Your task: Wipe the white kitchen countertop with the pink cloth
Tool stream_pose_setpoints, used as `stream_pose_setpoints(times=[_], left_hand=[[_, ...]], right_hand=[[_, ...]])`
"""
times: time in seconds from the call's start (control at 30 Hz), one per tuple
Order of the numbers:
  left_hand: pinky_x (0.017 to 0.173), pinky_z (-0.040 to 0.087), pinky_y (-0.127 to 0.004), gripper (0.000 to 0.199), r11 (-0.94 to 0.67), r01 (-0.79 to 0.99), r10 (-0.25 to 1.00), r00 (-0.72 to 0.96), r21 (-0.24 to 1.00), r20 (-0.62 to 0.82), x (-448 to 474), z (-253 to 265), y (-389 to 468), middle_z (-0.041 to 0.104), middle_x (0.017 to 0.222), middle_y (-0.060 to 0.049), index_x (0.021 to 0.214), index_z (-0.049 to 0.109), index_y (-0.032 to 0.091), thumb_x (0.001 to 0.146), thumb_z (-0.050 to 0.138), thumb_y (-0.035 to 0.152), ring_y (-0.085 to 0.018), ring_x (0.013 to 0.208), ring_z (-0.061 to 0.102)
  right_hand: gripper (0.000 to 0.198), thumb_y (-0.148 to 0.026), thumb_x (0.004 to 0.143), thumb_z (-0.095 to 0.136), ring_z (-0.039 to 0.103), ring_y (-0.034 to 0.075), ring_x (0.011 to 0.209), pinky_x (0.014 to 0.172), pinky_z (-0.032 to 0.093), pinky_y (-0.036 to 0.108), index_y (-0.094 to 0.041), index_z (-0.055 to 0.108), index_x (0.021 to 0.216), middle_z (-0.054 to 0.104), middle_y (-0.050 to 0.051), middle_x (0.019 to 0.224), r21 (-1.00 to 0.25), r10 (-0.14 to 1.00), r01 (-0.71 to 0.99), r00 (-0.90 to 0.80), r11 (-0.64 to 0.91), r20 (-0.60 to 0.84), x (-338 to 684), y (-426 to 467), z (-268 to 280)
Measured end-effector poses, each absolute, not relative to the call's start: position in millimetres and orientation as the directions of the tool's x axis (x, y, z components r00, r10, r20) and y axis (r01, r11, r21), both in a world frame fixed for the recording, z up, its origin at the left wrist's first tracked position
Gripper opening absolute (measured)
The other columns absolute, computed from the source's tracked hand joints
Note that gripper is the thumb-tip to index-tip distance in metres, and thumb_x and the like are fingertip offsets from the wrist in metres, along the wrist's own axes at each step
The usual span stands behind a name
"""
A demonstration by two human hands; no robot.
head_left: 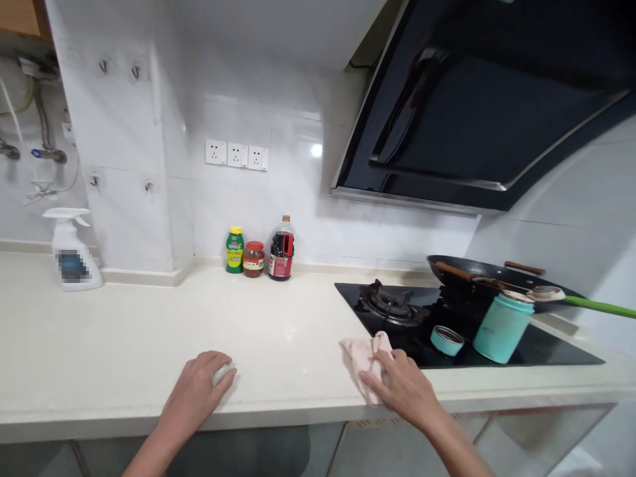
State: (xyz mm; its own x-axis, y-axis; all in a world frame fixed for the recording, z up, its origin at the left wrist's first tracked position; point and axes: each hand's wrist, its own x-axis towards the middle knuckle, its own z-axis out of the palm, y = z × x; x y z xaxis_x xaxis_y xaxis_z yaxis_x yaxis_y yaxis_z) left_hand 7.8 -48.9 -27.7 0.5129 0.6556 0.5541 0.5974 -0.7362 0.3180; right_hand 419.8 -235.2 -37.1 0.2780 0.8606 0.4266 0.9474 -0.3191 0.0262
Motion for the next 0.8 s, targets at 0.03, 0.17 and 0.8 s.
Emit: stream_pose_setpoints(times=[0.03, 0.17, 0.8], left_hand=[[0.092, 0.05, -0.04, 0.033, -0.739, 0.598, 0.65, 0.513, 0.31, 0.56, 7.8, -28.9, -48.5, 0.073, 0.111, -0.008, 0.102, 0.071, 0.023, 0.094, 0.046, 0.045, -0.026, 0.107, 0.066], [0.091, 0.052, -0.04, 0.035, -0.746, 0.611, 0.626, 0.506, 0.266, 0.593, 8.2, -36.7, -44.5, 0.073, 0.11, -0.009, 0.103, 0.072, 0.024, 0.094, 0.048, 0.049, -0.027, 0.105, 0.067], [0.084, 0.059, -0.037, 0.023, -0.797, 0.589, 0.463, 0.452, 0.136, 0.762, 11.8, -42.7, -46.5, 0.072, 0.111, -0.007, 0.11, 0.068, 0.027, 0.093, 0.061, 0.041, -0.024, 0.101, 0.068]], right_hand=[[0.05, -0.063, 0.095, 0.051, 0.056, 0.032, 0.088, 0.081, 0.044, 0.043, -0.02, 0.066, 0.116, 0.056, 0.015, 0.102, 0.064, 0.866, 0.951, 0.246, -0.302, 0.435, 419.9, -238.2, -40.5], [0.058, -0.067, 0.093, 0.05, 0.056, 0.037, 0.09, 0.08, 0.043, 0.047, -0.019, 0.065, 0.121, 0.057, 0.019, 0.112, 0.214, 0.858, 0.908, 0.233, -0.361, 0.459, 418.2, -234.0, -44.9], [0.071, -0.076, 0.091, 0.051, 0.044, 0.047, 0.123, 0.098, 0.034, 0.055, -0.028, 0.052, 0.143, 0.033, 0.02, 0.15, 0.023, 0.891, 0.902, 0.422, -0.431, 0.168, 452.7, -10.8, -11.7]])
